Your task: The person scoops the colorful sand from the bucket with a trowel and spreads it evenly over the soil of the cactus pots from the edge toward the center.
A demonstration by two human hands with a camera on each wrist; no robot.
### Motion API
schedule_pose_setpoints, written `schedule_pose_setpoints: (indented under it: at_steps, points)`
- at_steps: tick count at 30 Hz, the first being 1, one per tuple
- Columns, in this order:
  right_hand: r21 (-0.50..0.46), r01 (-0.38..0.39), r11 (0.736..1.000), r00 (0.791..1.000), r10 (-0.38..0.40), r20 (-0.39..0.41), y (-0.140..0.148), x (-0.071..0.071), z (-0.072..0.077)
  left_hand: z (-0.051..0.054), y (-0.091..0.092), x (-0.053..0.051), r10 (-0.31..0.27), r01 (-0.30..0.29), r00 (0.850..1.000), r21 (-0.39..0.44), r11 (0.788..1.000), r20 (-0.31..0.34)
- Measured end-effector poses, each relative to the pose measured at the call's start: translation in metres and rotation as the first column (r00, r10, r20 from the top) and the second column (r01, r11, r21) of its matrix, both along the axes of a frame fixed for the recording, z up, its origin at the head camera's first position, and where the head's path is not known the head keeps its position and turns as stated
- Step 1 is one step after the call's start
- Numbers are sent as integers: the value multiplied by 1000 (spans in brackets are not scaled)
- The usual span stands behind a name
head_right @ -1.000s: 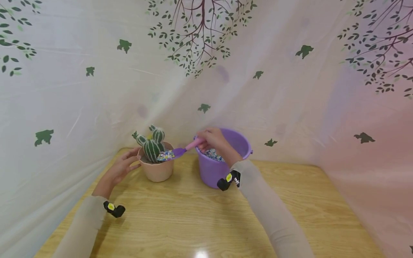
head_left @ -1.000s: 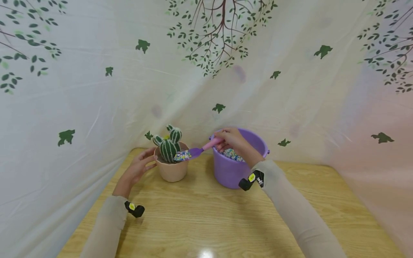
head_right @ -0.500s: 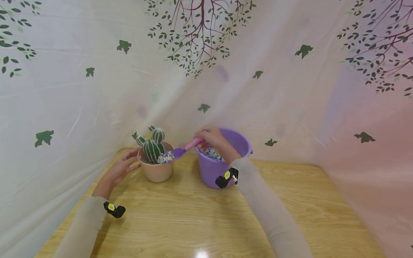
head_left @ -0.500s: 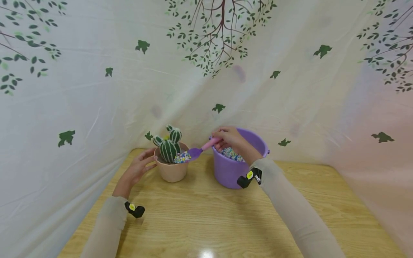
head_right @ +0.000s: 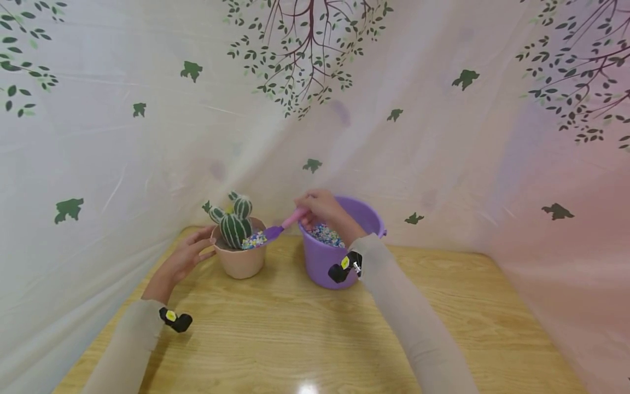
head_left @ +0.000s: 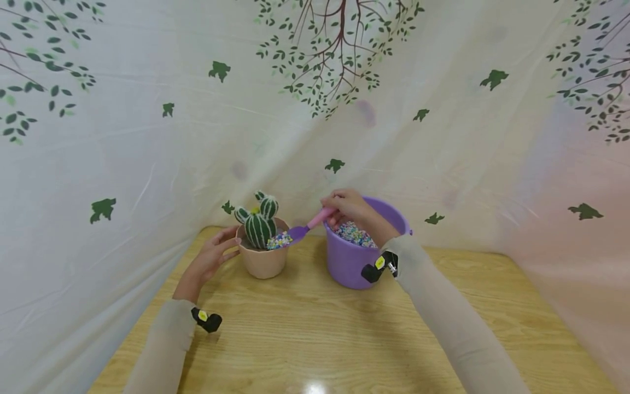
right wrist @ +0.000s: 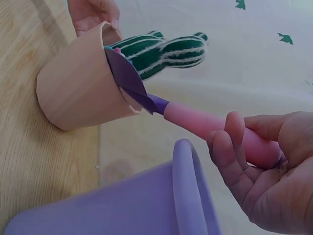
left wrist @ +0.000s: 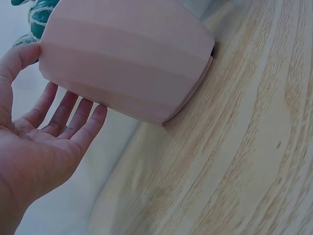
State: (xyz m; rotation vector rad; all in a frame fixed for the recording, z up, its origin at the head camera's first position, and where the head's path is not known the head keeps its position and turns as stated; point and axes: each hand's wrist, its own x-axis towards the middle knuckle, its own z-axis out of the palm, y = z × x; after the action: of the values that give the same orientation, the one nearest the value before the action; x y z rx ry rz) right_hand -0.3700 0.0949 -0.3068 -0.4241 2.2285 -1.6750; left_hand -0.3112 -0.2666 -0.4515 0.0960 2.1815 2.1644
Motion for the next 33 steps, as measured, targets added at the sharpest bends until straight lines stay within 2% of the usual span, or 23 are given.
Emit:
schedule_pose_setpoints:
  at_steps: [10, 18, 33]
  points:
    - [20, 3, 1000, 1000, -3, -4, 0, 3, 5, 0, 0, 1, -2, 2, 1000, -21, 1000, 6]
    - [22, 10, 1000, 1000, -10, -18, 0, 3, 6, 0, 0, 0, 3, -3, 1000, -4, 1000, 0]
    - [24, 36, 999, 999, -36, 4, 2, 3, 6, 1, 2, 2, 15, -14, 1000, -9, 1000, 25]
